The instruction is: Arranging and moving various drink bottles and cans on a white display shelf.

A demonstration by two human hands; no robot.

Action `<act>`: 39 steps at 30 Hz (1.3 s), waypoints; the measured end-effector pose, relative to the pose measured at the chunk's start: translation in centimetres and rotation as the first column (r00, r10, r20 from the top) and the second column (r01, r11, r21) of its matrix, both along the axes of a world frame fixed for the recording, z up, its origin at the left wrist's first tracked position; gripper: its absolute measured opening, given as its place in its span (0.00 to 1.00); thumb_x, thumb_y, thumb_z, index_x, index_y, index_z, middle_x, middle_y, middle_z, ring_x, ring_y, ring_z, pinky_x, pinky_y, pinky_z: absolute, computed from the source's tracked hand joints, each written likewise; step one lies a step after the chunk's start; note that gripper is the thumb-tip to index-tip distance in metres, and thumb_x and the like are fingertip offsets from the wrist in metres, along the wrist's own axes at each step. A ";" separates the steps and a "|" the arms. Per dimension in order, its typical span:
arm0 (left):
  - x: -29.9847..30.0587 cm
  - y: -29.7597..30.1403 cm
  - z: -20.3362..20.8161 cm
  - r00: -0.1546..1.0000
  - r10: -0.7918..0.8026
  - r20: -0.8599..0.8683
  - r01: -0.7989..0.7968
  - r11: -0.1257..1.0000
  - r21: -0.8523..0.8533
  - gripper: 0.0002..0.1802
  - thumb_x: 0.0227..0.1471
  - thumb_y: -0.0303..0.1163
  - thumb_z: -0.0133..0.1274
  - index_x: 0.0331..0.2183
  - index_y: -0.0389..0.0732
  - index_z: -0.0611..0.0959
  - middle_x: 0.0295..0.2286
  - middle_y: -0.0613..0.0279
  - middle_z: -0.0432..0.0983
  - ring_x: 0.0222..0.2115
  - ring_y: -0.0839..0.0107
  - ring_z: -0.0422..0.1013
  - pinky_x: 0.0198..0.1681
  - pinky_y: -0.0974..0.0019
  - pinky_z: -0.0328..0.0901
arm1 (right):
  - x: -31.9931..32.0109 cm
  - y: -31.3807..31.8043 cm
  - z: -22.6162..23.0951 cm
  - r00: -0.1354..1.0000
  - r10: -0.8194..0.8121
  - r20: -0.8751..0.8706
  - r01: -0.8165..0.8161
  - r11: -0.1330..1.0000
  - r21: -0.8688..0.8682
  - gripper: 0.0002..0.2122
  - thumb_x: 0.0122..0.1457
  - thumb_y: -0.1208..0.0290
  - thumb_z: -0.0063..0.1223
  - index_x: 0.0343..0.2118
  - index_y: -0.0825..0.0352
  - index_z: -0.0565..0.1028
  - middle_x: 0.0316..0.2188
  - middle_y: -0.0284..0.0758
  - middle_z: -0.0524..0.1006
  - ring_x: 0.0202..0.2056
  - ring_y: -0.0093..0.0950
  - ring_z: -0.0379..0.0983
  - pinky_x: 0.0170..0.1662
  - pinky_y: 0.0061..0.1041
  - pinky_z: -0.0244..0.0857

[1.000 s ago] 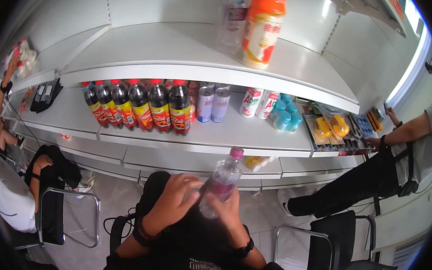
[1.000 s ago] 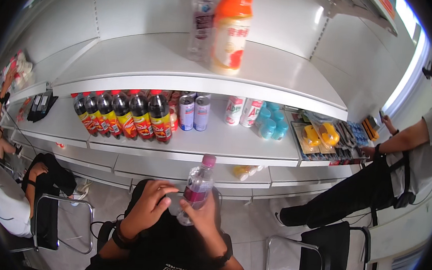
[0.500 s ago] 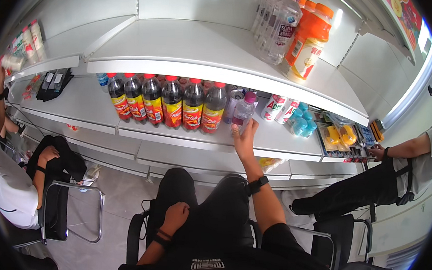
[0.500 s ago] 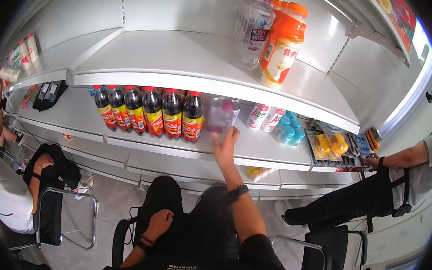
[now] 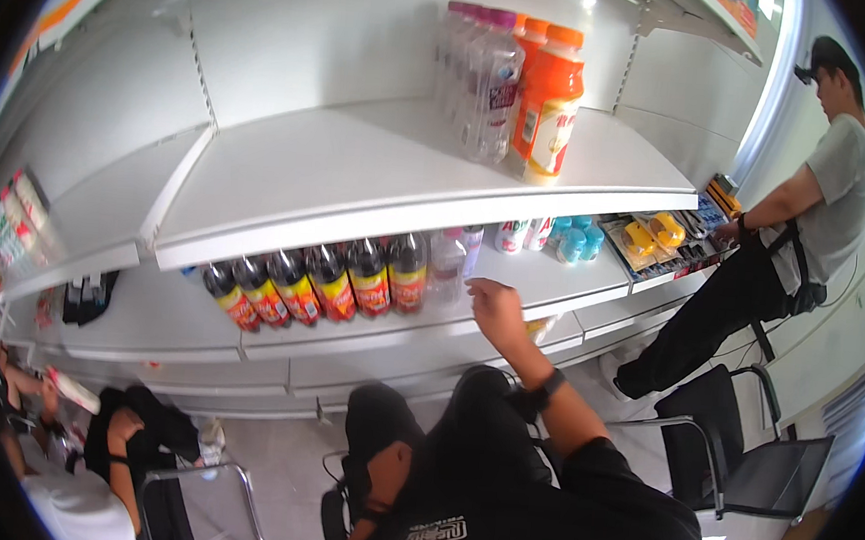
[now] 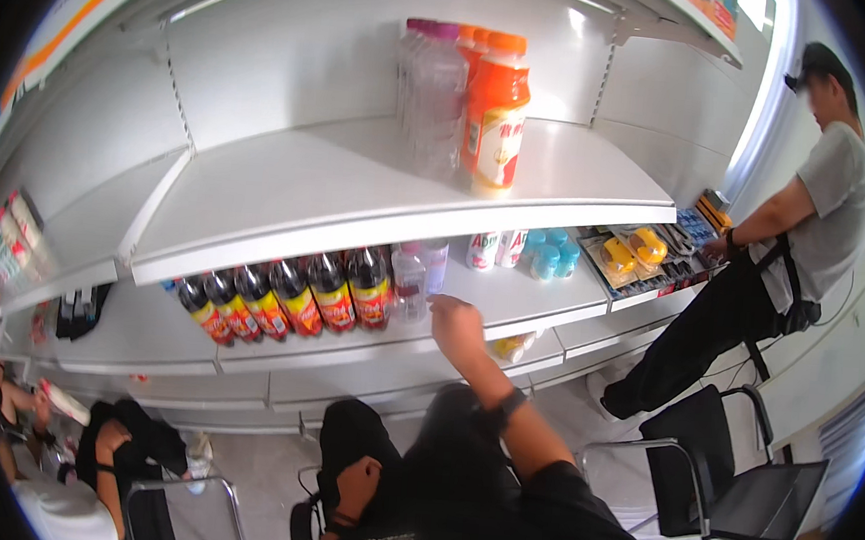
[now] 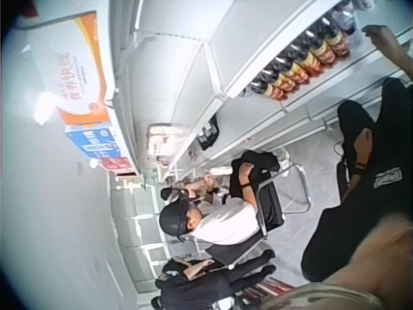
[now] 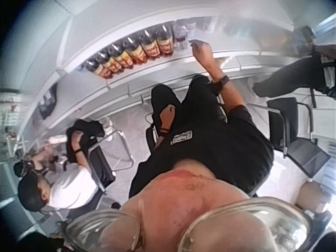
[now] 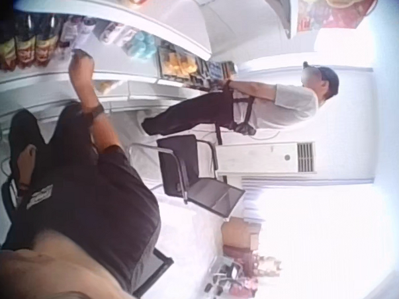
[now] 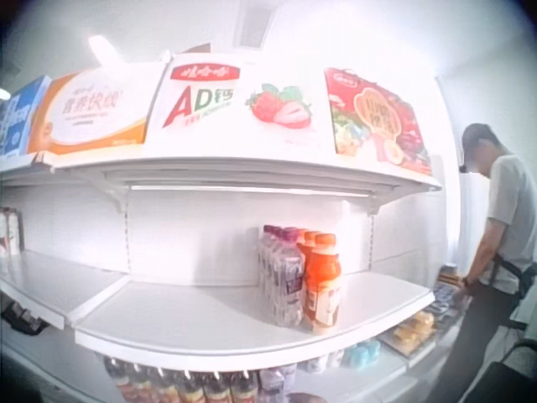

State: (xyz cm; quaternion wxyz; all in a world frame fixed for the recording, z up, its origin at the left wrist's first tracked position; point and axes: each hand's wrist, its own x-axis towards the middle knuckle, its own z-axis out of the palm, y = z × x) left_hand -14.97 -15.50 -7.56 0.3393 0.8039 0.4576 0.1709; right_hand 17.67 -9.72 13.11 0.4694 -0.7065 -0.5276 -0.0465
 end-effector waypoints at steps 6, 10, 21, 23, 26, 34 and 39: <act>-0.1 0.8 -1.2 0.999 -0.028 -0.035 0.026 0.997 -0.074 0.16 0.59 0.45 0.45 0.32 0.46 0.82 0.28 0.48 0.79 0.32 0.44 0.75 0.34 0.46 0.68 | -0.2 -4.2 20.5 0.928 -0.303 0.218 0.136 0.819 0.558 0.13 0.52 0.81 0.57 0.41 0.71 0.72 0.35 0.42 0.75 0.33 0.33 0.73 0.37 0.29 0.67; 1.2 2.2 -1.1 0.999 -0.046 -0.022 0.044 0.996 -0.074 0.16 0.59 0.46 0.46 0.33 0.46 0.82 0.28 0.47 0.79 0.32 0.44 0.75 0.33 0.45 0.68 | 4.8 0.0 24.4 0.877 -0.423 0.229 0.287 0.842 0.456 0.43 0.47 0.62 0.71 0.60 0.75 0.57 0.46 0.48 0.74 0.43 0.37 0.75 0.45 0.32 0.70; -0.1 2.1 -2.6 0.999 -0.003 0.039 0.007 0.995 -0.104 0.15 0.59 0.41 0.47 0.31 0.44 0.83 0.24 0.55 0.79 0.25 0.54 0.76 0.30 0.54 0.68 | -1.3 -8.9 15.0 0.968 -0.217 0.125 0.110 0.815 0.568 0.37 0.43 0.70 0.68 0.57 0.70 0.61 0.43 0.38 0.76 0.46 0.31 0.75 0.52 0.33 0.66; 0.2 2.4 -2.8 0.999 -0.027 0.043 0.027 1.000 -0.002 0.14 0.59 0.39 0.46 0.31 0.42 0.83 0.19 0.62 0.79 0.19 0.65 0.76 0.26 0.62 0.68 | -2.4 -10.2 12.2 0.986 -0.164 -0.022 0.154 0.862 0.484 0.36 0.42 0.71 0.68 0.56 0.71 0.62 0.45 0.39 0.75 0.47 0.32 0.74 0.53 0.35 0.66; 0.1 2.5 -3.6 0.998 -0.023 0.063 0.026 0.998 -0.050 0.14 0.59 0.39 0.46 0.32 0.42 0.83 0.18 0.63 0.79 0.19 0.67 0.76 0.26 0.64 0.68 | 1.1 -8.6 7.3 0.959 -0.177 -0.222 0.231 0.940 0.251 0.37 0.44 0.68 0.67 0.57 0.70 0.61 0.43 0.45 0.77 0.44 0.37 0.77 0.46 0.35 0.71; 0.8 2.4 -1.3 0.997 0.057 0.060 -0.040 0.963 -0.266 0.14 0.58 0.38 0.46 0.31 0.39 0.82 0.18 0.62 0.79 0.17 0.70 0.75 0.23 0.66 0.67 | 9.2 -2.0 1.2 0.856 -0.468 -0.219 0.480 0.877 0.002 0.36 0.48 0.63 0.67 0.57 0.70 0.60 0.38 0.54 0.78 0.39 0.54 0.76 0.41 0.42 0.71; 1.0 2.5 0.8 0.998 0.063 0.019 -0.053 0.944 -0.327 0.17 0.59 0.43 0.45 0.32 0.42 0.83 0.21 0.57 0.80 0.22 0.60 0.78 0.29 0.57 0.70 | 8.7 -2.0 -0.1 0.880 -0.430 -0.203 0.455 0.886 0.096 0.38 0.49 0.68 0.68 0.60 0.71 0.58 0.43 0.48 0.77 0.41 0.44 0.78 0.45 0.34 0.71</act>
